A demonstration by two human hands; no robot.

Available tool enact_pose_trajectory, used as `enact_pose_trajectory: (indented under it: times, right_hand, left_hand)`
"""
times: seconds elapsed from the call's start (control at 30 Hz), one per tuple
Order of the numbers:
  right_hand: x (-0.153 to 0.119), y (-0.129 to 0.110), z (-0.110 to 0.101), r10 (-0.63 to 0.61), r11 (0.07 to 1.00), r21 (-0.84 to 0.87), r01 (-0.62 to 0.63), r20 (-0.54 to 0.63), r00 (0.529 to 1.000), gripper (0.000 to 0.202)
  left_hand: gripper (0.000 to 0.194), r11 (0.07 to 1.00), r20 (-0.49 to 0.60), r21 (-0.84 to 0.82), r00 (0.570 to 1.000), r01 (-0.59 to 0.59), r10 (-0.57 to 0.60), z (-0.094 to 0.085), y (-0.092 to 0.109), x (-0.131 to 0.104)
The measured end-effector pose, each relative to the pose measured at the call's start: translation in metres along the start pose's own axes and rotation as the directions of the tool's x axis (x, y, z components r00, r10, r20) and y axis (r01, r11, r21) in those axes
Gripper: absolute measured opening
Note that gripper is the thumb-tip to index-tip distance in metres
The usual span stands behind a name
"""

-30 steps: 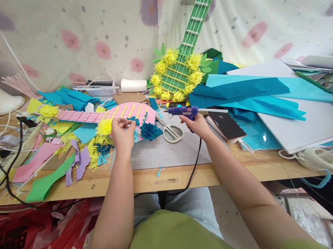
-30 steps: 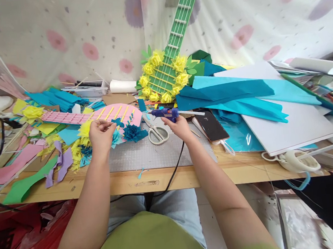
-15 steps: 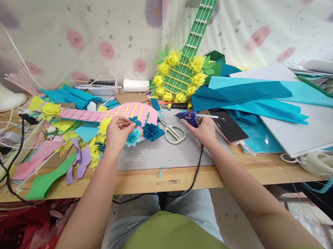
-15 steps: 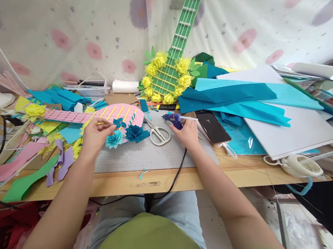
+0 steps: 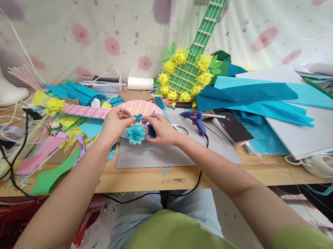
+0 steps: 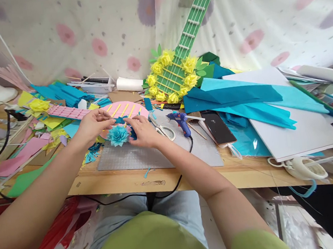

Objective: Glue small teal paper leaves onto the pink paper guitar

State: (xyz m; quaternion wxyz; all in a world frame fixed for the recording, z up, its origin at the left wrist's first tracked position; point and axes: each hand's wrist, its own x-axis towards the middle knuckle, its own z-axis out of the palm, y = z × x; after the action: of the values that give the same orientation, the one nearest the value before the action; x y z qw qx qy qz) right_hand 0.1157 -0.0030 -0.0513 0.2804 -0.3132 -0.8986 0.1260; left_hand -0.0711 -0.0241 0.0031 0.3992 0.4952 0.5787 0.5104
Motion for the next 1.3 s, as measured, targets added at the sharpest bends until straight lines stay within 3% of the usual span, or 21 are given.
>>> enact_pose_trajectory:
  times: [0.1,0.2,0.47,0.6,1.0,1.3]
  right_hand:
    - [0.002,0.002,0.009,0.019,1.000,-0.008,-0.019,0.011,1.000,0.071]
    - [0.000,0.001,0.010,0.049,0.999,0.000,-0.049,-0.014,0.999,0.062]
    - [-0.009,0.002,0.006,0.146,0.989,0.049,-0.141,-0.131,0.981,0.028]
    - [-0.015,0.008,0.008,0.168,0.982,0.113,-0.150,-0.168,0.971,0.018]
    - [-0.019,0.013,0.016,0.267,0.948,0.236,-0.215,-0.215,0.939,0.024]
    - [-0.021,0.011,0.016,0.283,0.940,0.259,-0.222,-0.229,0.931,0.023]
  left_hand:
    - [0.032,0.999,-0.010,0.010,0.999,0.032,-0.032,-0.003,-0.005,0.000]
    - [0.031,0.999,-0.001,0.038,1.000,0.031,-0.031,-0.001,-0.007,0.000]
    - [0.028,0.966,0.022,0.247,0.997,-0.076,0.072,0.021,-0.018,0.004]
    - [0.033,0.934,0.027,0.350,0.997,-0.073,0.068,0.031,-0.026,0.002]
    - [0.050,0.848,-0.014,0.520,0.992,-0.100,0.126,0.047,-0.023,-0.005]
    - [0.054,0.846,0.027,0.514,0.989,-0.139,0.147,0.050,-0.030,-0.011]
